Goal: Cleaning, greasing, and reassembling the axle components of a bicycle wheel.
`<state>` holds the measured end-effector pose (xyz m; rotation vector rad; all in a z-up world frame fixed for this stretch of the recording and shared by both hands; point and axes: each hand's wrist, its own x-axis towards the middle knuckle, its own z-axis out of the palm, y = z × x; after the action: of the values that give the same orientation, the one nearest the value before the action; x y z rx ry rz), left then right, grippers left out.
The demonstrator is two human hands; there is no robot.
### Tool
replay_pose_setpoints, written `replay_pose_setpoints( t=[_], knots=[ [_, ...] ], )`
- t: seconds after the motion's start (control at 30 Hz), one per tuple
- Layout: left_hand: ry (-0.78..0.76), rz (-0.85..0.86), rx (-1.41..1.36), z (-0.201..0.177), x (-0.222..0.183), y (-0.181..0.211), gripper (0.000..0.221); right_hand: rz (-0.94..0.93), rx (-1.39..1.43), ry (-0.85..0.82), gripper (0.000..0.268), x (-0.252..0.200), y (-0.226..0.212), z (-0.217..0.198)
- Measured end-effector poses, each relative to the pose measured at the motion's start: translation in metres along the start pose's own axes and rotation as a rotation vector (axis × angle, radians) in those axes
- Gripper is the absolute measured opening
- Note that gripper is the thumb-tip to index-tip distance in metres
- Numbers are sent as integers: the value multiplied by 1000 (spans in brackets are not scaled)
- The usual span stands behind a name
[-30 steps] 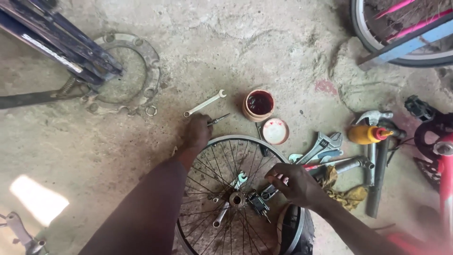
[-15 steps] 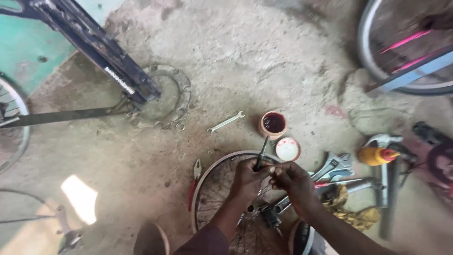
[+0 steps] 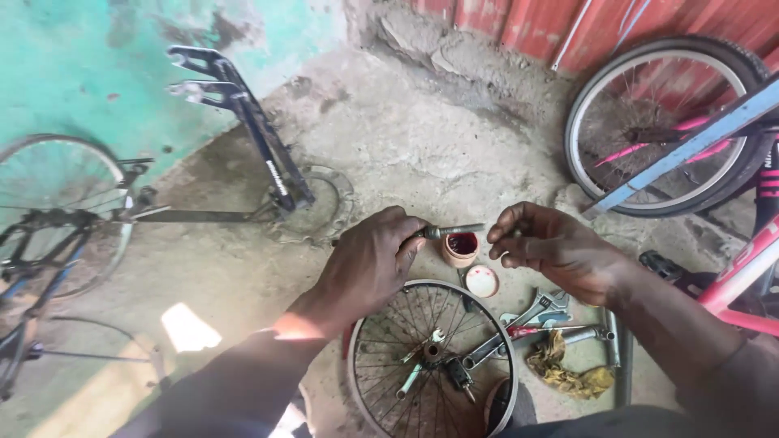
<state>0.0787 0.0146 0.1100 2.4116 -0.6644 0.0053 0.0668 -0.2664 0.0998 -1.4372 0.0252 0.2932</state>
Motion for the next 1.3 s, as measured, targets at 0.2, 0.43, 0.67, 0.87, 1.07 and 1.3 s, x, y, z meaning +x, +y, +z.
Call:
replay_pose_setpoints(
  t=[0.2, 0.43, 0.67, 0.87, 1.07, 1.3],
  knots=[
    [87, 106, 133, -39, -59, 23, 23, 110, 39, -205, 32, -39, -23, 82],
    [106, -7, 78, -52, -80, 44, 27, 32, -26, -94, 27, -41, 16, 114],
    [213, 88, 309, -20, -82, 8, 24, -100, 271, -92, 12, -27, 32, 131],
    [410, 239, 199, -43, -83, 23, 8, -271, 243, -128, 21, -25, 43, 131],
    [480, 300, 110, -47, -80, 21, 8, -454, 53, -110, 22, -30, 28, 134],
    [438, 142, -10, -41, -80, 16, 10, -499, 24, -107, 20, -27, 29, 130]
  ],
)
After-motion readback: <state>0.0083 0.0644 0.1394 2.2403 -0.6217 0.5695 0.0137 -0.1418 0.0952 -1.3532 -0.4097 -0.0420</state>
